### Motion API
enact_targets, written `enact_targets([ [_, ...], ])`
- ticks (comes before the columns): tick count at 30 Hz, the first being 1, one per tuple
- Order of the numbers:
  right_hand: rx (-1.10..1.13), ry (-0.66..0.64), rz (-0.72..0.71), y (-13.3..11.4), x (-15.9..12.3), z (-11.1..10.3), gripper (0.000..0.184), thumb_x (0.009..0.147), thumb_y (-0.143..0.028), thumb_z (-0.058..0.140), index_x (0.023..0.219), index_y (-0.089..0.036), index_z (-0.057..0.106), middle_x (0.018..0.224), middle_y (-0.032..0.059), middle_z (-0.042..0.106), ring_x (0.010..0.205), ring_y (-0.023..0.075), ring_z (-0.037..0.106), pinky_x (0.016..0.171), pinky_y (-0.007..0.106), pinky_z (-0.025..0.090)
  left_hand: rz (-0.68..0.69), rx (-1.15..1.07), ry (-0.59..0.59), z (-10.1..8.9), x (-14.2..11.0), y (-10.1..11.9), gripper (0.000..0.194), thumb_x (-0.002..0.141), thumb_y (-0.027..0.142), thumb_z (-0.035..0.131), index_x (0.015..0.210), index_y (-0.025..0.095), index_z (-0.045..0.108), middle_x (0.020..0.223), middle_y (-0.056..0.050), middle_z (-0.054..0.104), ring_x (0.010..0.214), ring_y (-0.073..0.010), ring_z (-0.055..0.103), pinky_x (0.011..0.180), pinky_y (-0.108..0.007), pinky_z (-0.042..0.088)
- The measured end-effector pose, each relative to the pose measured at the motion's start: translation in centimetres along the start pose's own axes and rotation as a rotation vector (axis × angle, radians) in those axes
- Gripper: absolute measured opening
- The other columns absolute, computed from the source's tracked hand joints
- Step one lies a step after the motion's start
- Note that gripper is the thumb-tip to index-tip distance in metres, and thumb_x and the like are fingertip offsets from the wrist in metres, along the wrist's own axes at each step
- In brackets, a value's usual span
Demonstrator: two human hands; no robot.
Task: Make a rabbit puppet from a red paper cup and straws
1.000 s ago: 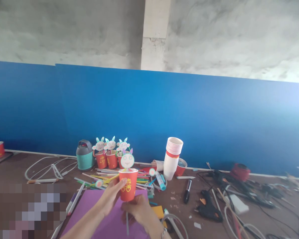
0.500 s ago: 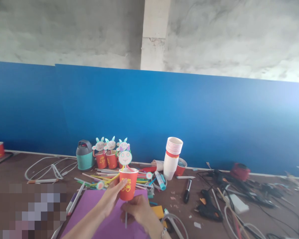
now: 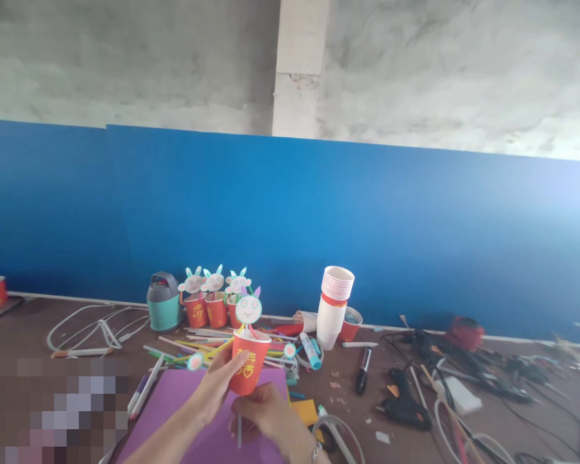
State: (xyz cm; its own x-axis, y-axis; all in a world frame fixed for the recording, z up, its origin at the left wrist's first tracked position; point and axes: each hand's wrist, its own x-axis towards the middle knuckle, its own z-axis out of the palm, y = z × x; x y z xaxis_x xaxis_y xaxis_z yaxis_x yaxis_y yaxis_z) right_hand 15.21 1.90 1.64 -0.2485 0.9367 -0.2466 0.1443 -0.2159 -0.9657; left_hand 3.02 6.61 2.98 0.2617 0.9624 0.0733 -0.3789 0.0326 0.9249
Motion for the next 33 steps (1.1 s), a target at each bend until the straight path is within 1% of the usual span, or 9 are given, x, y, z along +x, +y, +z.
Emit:
enact_targets([
  [4, -0.404, 0.046, 0.051, -2.3, -2.2, -1.9, 0.03, 0.073, -0.037, 0.06, 0.053, -0.015, 0.063, 0.05, 0.0016, 0.061, 0.04, 0.0088, 0.05, 0.044, 0.019, 0.039, 0.015, -0.019, -0.021, -0.3, 0.3, 0.0, 0.046, 0.065, 0.042, 0.076, 0.102, 0.017, 0.067, 0.091, -0.007, 0.07, 0.082, -0.021, 0.061, 0.073, -0.028, 0.047],
  [6, -0.455, 0.088, 0.042, -4.1, -3.4, -2.7, 0.035, 0.08, -0.04, 0.053, 0.058, -0.015, 0.064, 0.052, 0.0031, 0.064, 0.039, 0.0103, 0.052, 0.041, 0.02, 0.039, 0.009, 0.012, -0.046, -0.3, 0.3, 0.1, 0.047, 0.063, 0.044, 0.077, 0.1, 0.016, 0.067, 0.088, -0.008, 0.07, 0.08, -0.0218, 0.062, 0.071, -0.029, 0.047],
  [9, -0.555, 0.499, -0.342, -6.1, -4.7, -3.5, 0.031, 0.086, -0.037, 0.048, 0.075, -0.016, 0.069, 0.069, 0.0064, 0.07, 0.061, 0.0167, 0.064, 0.057, 0.024, 0.048, -0.018, 0.091, -0.098, 0.1, 0.1, 0.1, 0.054, 0.057, 0.046, 0.079, 0.1, 0.014, 0.067, 0.089, -0.01, 0.071, 0.082, -0.026, 0.063, 0.071, -0.032, 0.048],
  [11, -0.661, 0.647, -0.564, -6.5, -4.9, -3.5, 0.027, 0.088, -0.031, 0.045, 0.095, -0.02, 0.069, 0.091, 0.0083, 0.072, 0.082, 0.0198, 0.066, 0.071, 0.026, 0.05, -0.013, 0.13, -0.152, 0.5, -0.3, 0.1, 0.058, 0.055, 0.046, 0.08, 0.102, 0.014, 0.067, 0.094, -0.011, 0.071, 0.087, -0.0288, 0.063, 0.074, -0.034, 0.049],
  [13, -0.785, 0.645, -0.624, -6.2, -4.9, -3.4, 0.03, 0.09, -0.026, 0.042, 0.107, -0.023, 0.066, 0.102, 0.0078, 0.071, 0.09, 0.0201, 0.067, 0.076, 0.027, 0.049, 0.017, 0.157, -0.245, 0.9, -0.7, 0.2, 0.058, 0.057, 0.045, 0.079, 0.104, 0.014, 0.066, 0.097, -0.012, 0.07, 0.089, -0.0296, 0.062, 0.076, -0.035, 0.049],
  [21, -1.045, 0.556, -0.495, -5.9, -4.8, -3.2, 0.03, 0.088, -0.02, 0.047, 0.107, -0.03, 0.067, 0.091, 0.0013, 0.076, 0.079, 0.0182, 0.07, 0.067, 0.023, 0.047, 0.099, 0.271, -0.464, 1.6, -1.7, 1.0, 0.039, 0.07, 0.035, 0.072, 0.102, 0.015, 0.064, 0.1, -0.008, 0.065, 0.087, -0.0229, 0.061, 0.073, -0.028, 0.049],
  [24, -1.13, 0.559, -0.405, -6.2, -4.7, -3.2, 0.024, 0.089, -0.025, 0.047, 0.094, -0.028, 0.071, 0.081, 0.0019, 0.076, 0.072, 0.0188, 0.07, 0.06, 0.022, 0.044, 0.09, 0.341, -0.446, 1.4, -1.9, 1.0, 0.04, 0.069, 0.036, 0.072, 0.102, 0.014, 0.063, 0.095, -0.008, 0.065, 0.082, -0.0209, 0.06, 0.068, -0.026, 0.049],
  [28, -1.19, 0.565, -0.386, -6.1, -4.5, -3.2, 0.045, 0.095, -0.042, 0.035, 0.07, -0.024, 0.068, 0.062, 0.0015, 0.071, 0.056, 0.015, 0.066, 0.05, 0.022, 0.035, 0.04, 0.356, -0.4, 1.2, -1.9, 1.0, 0.044, 0.065, 0.039, 0.074, 0.098, 0.012, 0.061, 0.084, -0.006, 0.064, 0.068, -0.0154, 0.056, 0.058, -0.023, 0.046],
  [33, -1.137, 0.549, -0.448, -6.2, -4.8, -3.2, 0.042, 0.096, -0.039, 0.034, 0.072, -0.024, 0.065, 0.065, -0.0018, 0.07, 0.058, 0.0119, 0.064, 0.052, 0.021, 0.035, -0.033, 0.259, -0.468, 0.9, -1.5, 0.5, 0.054, 0.064, 0.045, 0.075, 0.103, 0.012, 0.057, 0.078, -0.004, 0.061, 0.056, -0.0095, 0.05, 0.049, -0.02, 0.041],
])
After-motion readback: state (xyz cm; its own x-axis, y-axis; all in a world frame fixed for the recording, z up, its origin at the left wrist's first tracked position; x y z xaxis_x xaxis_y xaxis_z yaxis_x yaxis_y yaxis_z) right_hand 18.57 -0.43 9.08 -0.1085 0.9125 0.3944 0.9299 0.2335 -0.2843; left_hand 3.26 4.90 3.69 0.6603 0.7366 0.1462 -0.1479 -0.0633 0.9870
